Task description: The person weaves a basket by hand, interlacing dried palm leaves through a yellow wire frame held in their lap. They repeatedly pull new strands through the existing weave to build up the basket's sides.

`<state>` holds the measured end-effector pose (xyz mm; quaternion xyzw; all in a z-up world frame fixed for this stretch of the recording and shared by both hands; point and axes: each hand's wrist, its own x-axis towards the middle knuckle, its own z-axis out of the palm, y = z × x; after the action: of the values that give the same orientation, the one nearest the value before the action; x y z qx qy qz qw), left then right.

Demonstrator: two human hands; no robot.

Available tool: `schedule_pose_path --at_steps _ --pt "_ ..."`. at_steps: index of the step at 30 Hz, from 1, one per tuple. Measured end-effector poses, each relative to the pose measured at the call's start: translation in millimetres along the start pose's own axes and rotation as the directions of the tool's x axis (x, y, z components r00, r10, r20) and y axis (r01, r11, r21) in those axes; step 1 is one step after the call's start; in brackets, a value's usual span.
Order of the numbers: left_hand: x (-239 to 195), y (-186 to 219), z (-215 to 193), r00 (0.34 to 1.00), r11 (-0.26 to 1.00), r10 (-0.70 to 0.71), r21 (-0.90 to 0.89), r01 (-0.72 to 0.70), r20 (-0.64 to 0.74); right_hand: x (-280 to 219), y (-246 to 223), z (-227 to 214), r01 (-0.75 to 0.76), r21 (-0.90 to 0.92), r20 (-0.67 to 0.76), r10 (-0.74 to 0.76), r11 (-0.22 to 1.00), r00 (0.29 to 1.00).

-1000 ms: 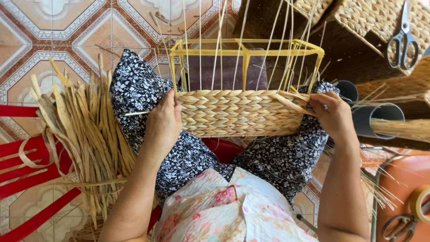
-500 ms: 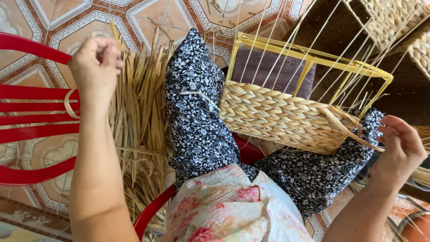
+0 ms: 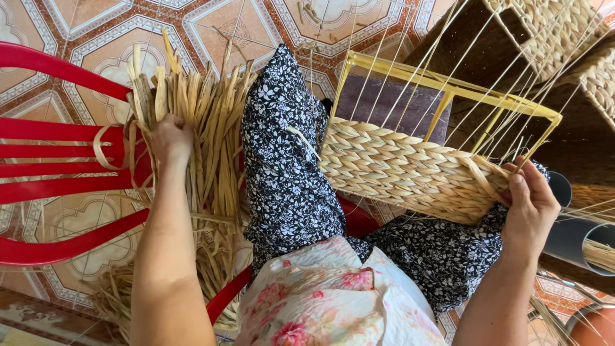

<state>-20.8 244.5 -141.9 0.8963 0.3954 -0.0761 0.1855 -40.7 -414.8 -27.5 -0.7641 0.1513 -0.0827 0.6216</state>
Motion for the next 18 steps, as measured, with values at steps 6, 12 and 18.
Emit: schedule_pose_path --at_steps 6,12,18 --pt "-30.8 30.1 -39.0 0.941 0.694 0.275 -0.638 -0.335 -0.196 -8.5 -37.0 3.1 0.277 -0.41 -0.149 -0.363 0.869 0.92" --pt "-166.4 116.0 -99.9 0.845 0.287 0.476 -0.865 -0.412 -0.245 -54.0 -68.8 26.2 0.407 -0.05 -0.154 -0.409 0.912 0.899" --pt "-303.6 199.9 -106.8 0.262 0.33 0.941 -0.761 -0.558 0.215 -123.7 -70.4 43.3 -0.047 0.397 0.351 -0.105 0.917 0.93"
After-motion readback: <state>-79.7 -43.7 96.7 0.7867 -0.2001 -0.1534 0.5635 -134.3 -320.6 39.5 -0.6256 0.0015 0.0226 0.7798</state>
